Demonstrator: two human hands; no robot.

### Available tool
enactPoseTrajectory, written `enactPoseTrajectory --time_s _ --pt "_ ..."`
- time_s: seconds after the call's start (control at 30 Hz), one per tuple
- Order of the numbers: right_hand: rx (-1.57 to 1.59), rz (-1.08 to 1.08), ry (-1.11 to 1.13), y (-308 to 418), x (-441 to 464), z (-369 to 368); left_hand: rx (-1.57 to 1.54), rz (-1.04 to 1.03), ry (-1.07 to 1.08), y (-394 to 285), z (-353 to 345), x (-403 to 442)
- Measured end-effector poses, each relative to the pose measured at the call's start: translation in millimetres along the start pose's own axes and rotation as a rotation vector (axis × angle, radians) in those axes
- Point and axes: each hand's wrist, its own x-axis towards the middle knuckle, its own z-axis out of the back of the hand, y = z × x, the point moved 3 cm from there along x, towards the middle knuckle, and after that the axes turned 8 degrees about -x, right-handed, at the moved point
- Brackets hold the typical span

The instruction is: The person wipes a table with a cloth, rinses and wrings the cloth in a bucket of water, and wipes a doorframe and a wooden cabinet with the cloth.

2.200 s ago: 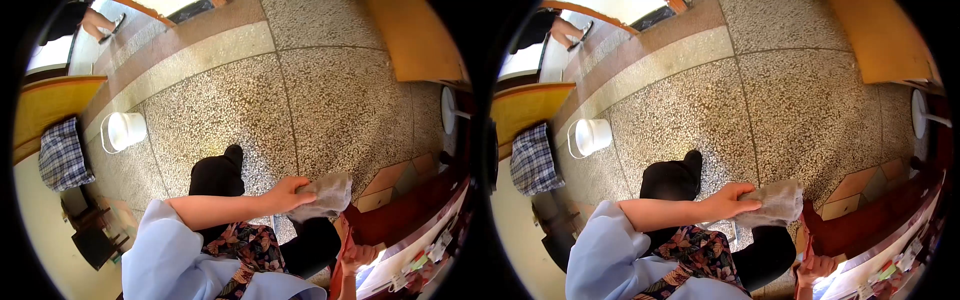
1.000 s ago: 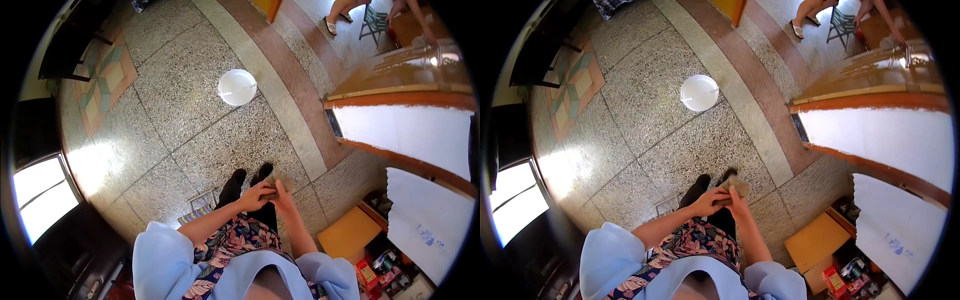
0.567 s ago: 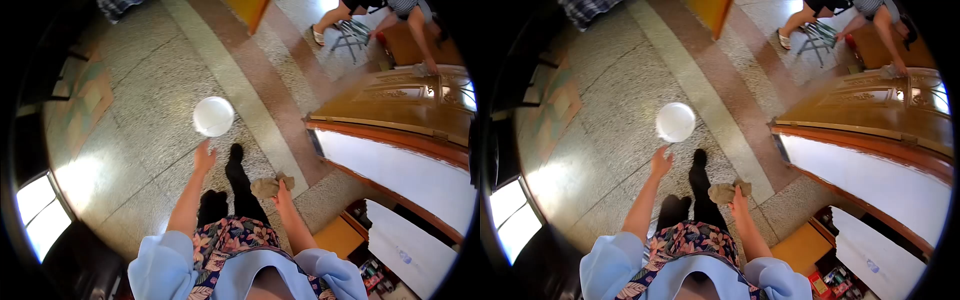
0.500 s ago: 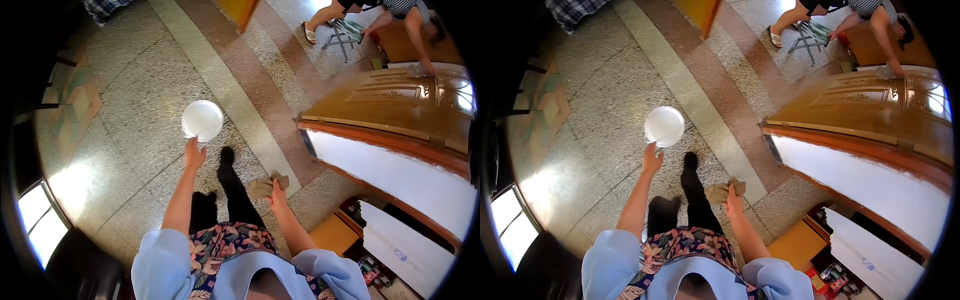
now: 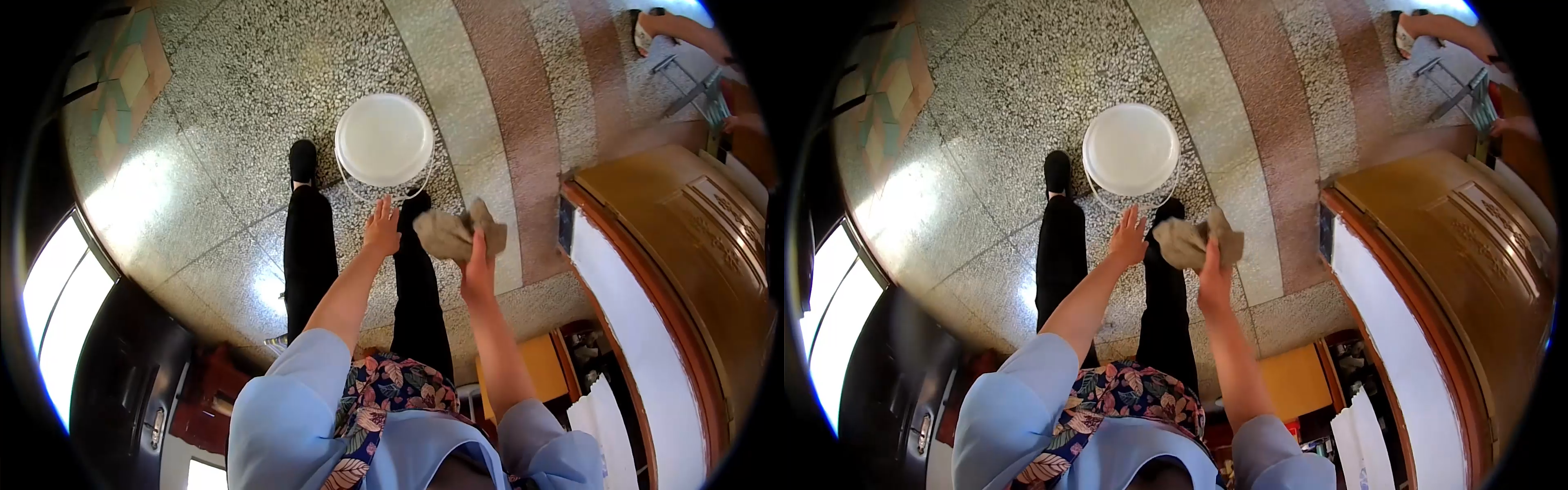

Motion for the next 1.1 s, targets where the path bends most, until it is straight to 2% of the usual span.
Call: enactPoseTrajectory --time_s 0.07,0.1,0.13,0.2,0.3,0.33,0.4,0.43,0.53,0.6,0.63,0.73,0.83,0.87,0.93,0.97,1.07,1.1 --pt "0.005 0.02 0.088 -3 30 -35 -0.08 -0.02 0.089 18 -6 29" --pt "0.007 0.029 0.13 -6 44 -54 -0.326 -0.095 -0.001 37 -24 54" --pt "0.088 0.042 0.076 -7 57 -77 -0.504 0.009 0.14 54 -18 73" --pt "0.217 0.031 0.104 -26 98 -106 -0.841 0.233 0.421 76 16 95" --pt "-0.083 -0.047 0.027 -58 156 -134 -1.673 0.34 -0.038 62 107 82" --pt "-0.144 0.034 -0.011 -68 172 -142 -1.938 0.377 -0.224 65 117 80" --pt "-0.269 0.202 -0.089 -83 199 -157 -1.256 0.257 -0.14 89 120 107" --pt "-0.377 0.2 -0.123 -87 208 -159 -1.018 0.253 -0.089 99 120 122" --pt "-0.639 0.214 -0.175 -88 234 -168 -0.448 -0.01 -0.502 94 109 155" --pt "-0.735 0.245 -0.164 -109 263 -160 -0.467 0.049 -0.403 87 101 171" --pt "-0.704 0.355 -0.24 -121 275 -156 -0.454 0.099 -0.324 85 97 179" --pt "-0.655 0.253 -0.223 -116 280 -155 -0.338 0.184 0.005 82 94 201" --pt "-0.786 -0.083 -0.097 -111 290 -156 -0.305 0.294 0.32 85 84 225" --pt "-0.654 -0.139 -0.092 -107 286 -158 -0.314 0.343 0.407 86 78 228" --pt "-0.385 -0.243 -0.09 -100 281 -170 -0.79 0.425 0.128 88 74 214" --pt "-0.276 -0.199 -0.057 -107 292 -166 -1.022 0.459 -0.026 89 73 204" --pt "-0.016 -0.131 0.016 -126 319 -150 -1.077 0.026 -0.123 79 78 172" --pt "0.024 -0.148 0.027 -118 313 -153 -1.05 -0.034 -0.167 67 87 156"
